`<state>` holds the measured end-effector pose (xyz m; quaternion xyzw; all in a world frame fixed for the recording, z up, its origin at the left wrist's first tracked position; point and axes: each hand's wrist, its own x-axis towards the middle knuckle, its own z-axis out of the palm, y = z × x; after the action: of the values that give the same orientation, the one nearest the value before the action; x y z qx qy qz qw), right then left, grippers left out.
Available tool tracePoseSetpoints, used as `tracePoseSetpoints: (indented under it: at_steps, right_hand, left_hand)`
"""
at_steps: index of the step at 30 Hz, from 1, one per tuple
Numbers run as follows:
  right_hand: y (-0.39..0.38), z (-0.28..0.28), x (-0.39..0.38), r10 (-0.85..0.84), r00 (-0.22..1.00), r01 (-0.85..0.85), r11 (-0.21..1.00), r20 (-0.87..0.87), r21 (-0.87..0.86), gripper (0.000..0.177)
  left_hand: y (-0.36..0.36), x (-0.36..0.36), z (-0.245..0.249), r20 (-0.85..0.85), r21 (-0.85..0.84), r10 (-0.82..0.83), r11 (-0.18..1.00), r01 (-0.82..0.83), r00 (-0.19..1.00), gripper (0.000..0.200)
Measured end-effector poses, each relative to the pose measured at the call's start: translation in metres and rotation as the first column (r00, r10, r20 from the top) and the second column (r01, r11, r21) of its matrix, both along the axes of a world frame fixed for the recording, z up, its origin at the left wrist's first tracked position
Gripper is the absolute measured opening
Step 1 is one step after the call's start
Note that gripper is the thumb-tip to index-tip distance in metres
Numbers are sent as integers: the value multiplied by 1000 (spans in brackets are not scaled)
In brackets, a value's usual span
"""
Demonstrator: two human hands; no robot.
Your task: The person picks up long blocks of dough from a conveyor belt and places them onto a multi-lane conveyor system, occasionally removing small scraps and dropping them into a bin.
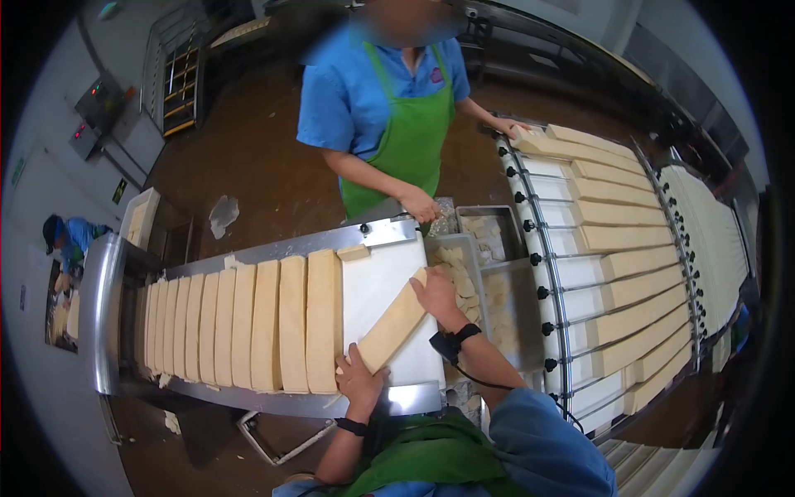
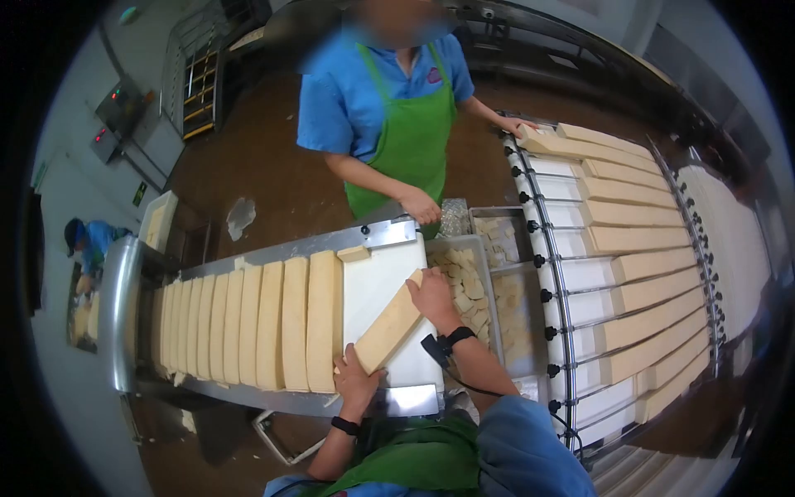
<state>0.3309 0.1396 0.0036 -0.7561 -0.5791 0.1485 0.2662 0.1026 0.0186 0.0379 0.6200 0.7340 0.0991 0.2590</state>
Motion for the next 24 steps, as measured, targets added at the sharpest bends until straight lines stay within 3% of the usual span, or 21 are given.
tracePoseSetpoints:
  at_steps: [4, 7, 11, 14, 17, 19, 23, 24]
  right_hand:
    - [-22, 8, 9, 31, 997, -26, 998, -75, 60, 49]
    - [-73, 32, 27, -69, 989, 97, 971, -134, 217, 52]
    - [-167, 85, 75, -329, 931, 365, 852, -158, 374, 57]
    - [-242, 106, 121, -546, 828, 529, 682, -131, 505, 53]
    - [-317, 115, 169, -677, 705, 637, 471, -213, 611, 45]
    - [-364, 111, 200, -754, 611, 689, 355, -242, 632, 39]
    - [-435, 81, 260, -833, 501, 794, 335, -235, 508, 38]
    - [-448, 67, 274, -841, 510, 798, 386, -179, 463, 40]
  left_hand:
    - [-4, 9, 0, -18, 36, 10, 999, -9, 1000, 87]
    - [-19, 29, 12, -10, 247, -60, 967, 61, 998, 79]
    - [-39, 78, 19, 132, 443, -311, 868, 225, 941, 70]
    - [-51, 126, 33, 247, 550, -539, 762, 342, 805, 67]
    - [-77, 178, 67, 142, 582, -765, 578, 572, 629, 70]
    - [-107, 209, 103, 117, 479, -845, 509, 715, 523, 71]
    - [-155, 247, 107, 161, 376, -955, 292, 879, 248, 76]
    - [-162, 254, 106, 215, 359, -955, 271, 893, 204, 75]
